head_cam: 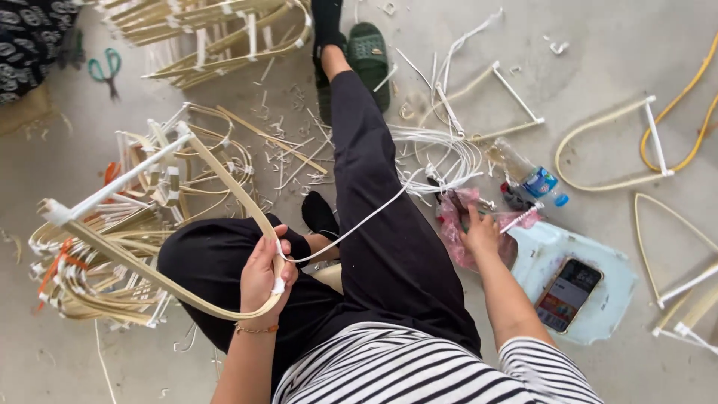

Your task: The recorder is assembling and wrapping curved bamboo or wood furniture frames using white plastic strips and scissors.

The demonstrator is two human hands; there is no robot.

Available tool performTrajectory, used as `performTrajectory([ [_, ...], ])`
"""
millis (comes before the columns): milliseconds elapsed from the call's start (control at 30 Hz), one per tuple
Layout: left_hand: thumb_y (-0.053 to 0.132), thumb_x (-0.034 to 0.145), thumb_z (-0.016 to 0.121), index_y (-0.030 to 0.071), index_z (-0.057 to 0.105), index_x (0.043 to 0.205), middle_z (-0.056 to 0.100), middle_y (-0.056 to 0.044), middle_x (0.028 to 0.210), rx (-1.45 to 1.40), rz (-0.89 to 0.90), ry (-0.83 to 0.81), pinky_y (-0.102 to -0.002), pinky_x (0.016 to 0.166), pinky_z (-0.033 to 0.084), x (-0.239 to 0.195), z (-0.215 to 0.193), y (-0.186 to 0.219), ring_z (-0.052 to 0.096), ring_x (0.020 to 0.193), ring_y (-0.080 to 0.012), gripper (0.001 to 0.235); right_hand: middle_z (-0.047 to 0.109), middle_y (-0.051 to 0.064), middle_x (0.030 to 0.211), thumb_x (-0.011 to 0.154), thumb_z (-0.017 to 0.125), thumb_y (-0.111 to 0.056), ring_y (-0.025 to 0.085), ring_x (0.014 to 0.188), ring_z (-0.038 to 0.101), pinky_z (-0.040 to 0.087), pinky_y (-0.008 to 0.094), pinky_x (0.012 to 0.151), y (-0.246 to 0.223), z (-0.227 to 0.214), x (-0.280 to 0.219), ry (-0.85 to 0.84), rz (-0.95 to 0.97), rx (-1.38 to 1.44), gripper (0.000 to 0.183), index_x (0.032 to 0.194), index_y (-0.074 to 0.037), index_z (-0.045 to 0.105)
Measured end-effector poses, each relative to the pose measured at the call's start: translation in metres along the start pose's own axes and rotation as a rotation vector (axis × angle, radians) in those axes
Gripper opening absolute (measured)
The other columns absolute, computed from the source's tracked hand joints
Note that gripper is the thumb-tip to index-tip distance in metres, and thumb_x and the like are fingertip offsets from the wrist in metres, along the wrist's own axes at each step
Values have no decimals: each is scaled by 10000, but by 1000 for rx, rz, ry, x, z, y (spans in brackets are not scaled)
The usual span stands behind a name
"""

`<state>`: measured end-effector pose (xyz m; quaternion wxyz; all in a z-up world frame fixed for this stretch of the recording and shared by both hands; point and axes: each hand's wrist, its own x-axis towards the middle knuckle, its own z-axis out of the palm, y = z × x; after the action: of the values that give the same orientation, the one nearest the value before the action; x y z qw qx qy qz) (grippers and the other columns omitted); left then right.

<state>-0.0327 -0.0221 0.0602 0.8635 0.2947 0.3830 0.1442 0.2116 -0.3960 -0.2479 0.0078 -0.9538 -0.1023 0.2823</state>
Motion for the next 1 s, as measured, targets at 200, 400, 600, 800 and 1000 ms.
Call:
performTrajectory([
  [200, 132, 1070, 454, -8, 578, 1269, 607, -72, 812, 15, 102, -30, -242, 436, 443, -57, -5, 24, 554, 514, -127, 273, 525, 201, 1392, 759, 878, -395, 429, 1265, 554, 478, 513, 1040, 20, 23, 15, 99, -1, 190, 952, 1555, -320, 361],
  [400, 144, 1083, 483, -46, 600, 1243, 618, -114, 833, 133, 243, -49, -264, 587, 499, -112, -5, 43, 612, 676, -153, 274, 528, 265, 1367, 1102, 448, -331, 478, 1152, 622, 520, 564, 938, 34, 69, 32, 101, -14, 146, 536, 1623, -331, 322],
  [600, 126, 1065, 542, -58, 616, 1211, 672, -115, 895, 42, 208, -261, -280, 603, 516, -101, 44, 39, 633, 722, -172, 246, 693, 194, 1270, 970, 536, -346, 371, 1164, 687, 506, 537, 998, 49, 53, 43, 75, -91, -60, 586, 1532, -266, 391],
  [800, 76, 1044, 578, -41, 674, 1189, 702, -108, 947, 3, 155, -378, -315, 732, 573, -56, 70, 30, 701, 818, -191, 209, 741, 142, 1226, 945, 618, -519, 342, 1148, 699, 442, 549, 1044, 31, -56, -15, 15, 65, 49, 595, 1434, -242, 422],
  [1000, 96, 1029, 585, 6, 695, 1161, 723, -77, 907, -23, 132, -309, -335, 720, 584, 18, 50, 21, 712, 806, -179, 194, 684, 229, 1251, 1020, 610, -308, 407, 1163, 637, 501, 532, 964, 64, -43, 29, 481, -176, 519, 461, 1452, -176, 521],
])
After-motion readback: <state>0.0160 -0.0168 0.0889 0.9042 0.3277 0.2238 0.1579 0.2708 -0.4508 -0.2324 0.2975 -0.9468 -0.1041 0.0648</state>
